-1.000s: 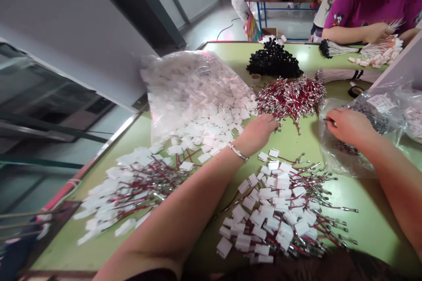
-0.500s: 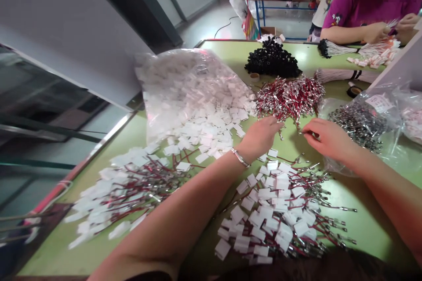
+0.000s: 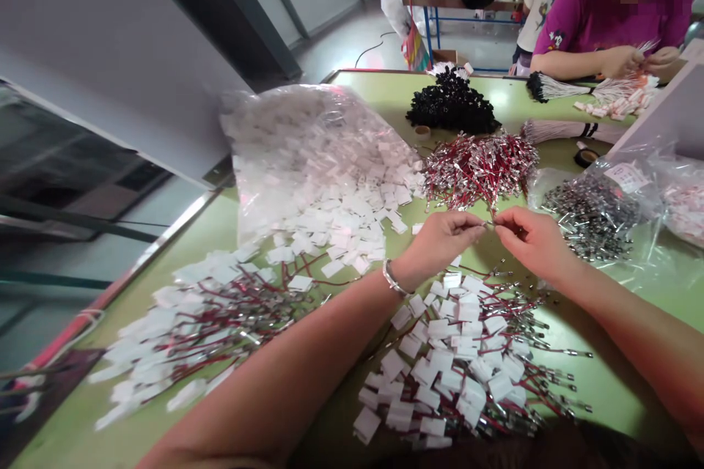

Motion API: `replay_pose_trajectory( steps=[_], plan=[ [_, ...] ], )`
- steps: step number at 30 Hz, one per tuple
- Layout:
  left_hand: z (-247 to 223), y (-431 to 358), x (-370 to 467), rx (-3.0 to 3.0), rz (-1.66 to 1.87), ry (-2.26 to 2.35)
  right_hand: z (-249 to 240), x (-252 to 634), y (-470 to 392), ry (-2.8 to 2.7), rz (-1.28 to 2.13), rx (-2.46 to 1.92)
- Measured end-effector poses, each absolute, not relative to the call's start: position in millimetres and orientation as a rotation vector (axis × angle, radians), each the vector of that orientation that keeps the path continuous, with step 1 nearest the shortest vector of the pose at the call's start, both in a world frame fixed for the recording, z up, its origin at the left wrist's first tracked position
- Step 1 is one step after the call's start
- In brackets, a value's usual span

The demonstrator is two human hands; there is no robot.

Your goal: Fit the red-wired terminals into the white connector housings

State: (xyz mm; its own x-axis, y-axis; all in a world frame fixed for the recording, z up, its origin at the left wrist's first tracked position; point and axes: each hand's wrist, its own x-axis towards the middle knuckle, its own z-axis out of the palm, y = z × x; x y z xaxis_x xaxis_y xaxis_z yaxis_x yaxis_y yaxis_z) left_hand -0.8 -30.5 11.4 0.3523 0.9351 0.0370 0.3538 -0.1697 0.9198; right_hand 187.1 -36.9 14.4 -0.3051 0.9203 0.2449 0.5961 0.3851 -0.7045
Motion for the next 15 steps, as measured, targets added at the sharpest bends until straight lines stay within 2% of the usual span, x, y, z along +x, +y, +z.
replay_pose_trajectory(
  steps=[11, 15],
  plan=[
    [8, -30, -4, 1.896, 0.767, 1.215, 13, 190, -38, -2.104, 0.574, -1.248],
    [4, -31, -10, 2.278, 0.677, 1.146, 21, 193, -37, -2.254, 0.717, -1.210]
  ],
)
